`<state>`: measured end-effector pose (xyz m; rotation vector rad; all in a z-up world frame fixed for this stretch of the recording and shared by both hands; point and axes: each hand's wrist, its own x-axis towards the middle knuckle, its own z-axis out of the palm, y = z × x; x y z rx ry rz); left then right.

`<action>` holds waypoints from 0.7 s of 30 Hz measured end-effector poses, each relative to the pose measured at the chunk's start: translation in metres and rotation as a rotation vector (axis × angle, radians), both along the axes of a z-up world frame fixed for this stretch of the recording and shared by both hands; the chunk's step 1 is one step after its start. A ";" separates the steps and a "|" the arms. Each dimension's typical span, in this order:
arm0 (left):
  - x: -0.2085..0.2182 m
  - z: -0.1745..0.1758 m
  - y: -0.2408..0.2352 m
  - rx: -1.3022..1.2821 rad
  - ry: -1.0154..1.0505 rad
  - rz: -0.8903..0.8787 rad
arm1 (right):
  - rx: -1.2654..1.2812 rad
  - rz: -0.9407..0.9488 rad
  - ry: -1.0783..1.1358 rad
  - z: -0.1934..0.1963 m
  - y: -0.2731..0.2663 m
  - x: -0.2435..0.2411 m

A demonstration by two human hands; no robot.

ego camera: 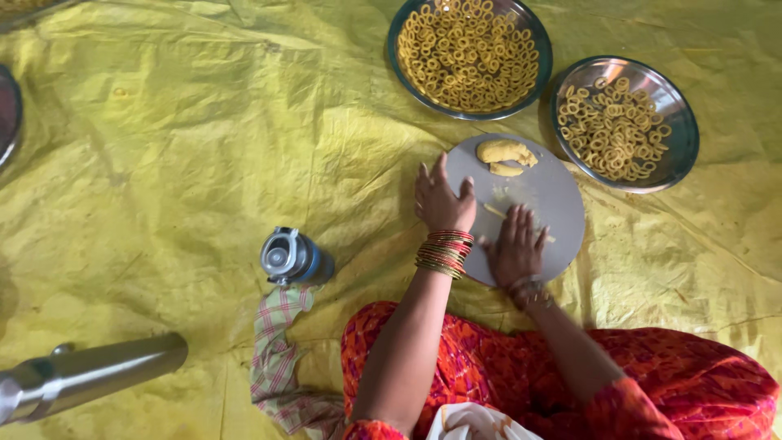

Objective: The person sits on a yellow tarp and rolls small pieces of dough into thin ropes on a round board. They then coil the ropes into spiral shapes and place them into metal bowls. The process is repeated continuously throughout the clip.

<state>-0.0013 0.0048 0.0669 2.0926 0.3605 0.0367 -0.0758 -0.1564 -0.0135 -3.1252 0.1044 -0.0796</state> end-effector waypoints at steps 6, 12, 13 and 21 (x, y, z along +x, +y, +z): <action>-0.001 0.004 0.005 -0.219 -0.365 0.278 | -0.109 0.045 0.198 0.005 0.016 -0.072; -0.002 0.003 0.006 -0.286 -0.342 0.274 | -0.277 0.116 0.183 0.004 0.031 -0.009; -0.003 0.002 0.006 -0.281 -0.365 0.277 | -0.152 0.054 0.138 0.005 0.027 0.012; -0.003 0.004 0.010 -0.418 -0.504 0.273 | -0.010 0.057 0.026 -0.008 0.034 -0.002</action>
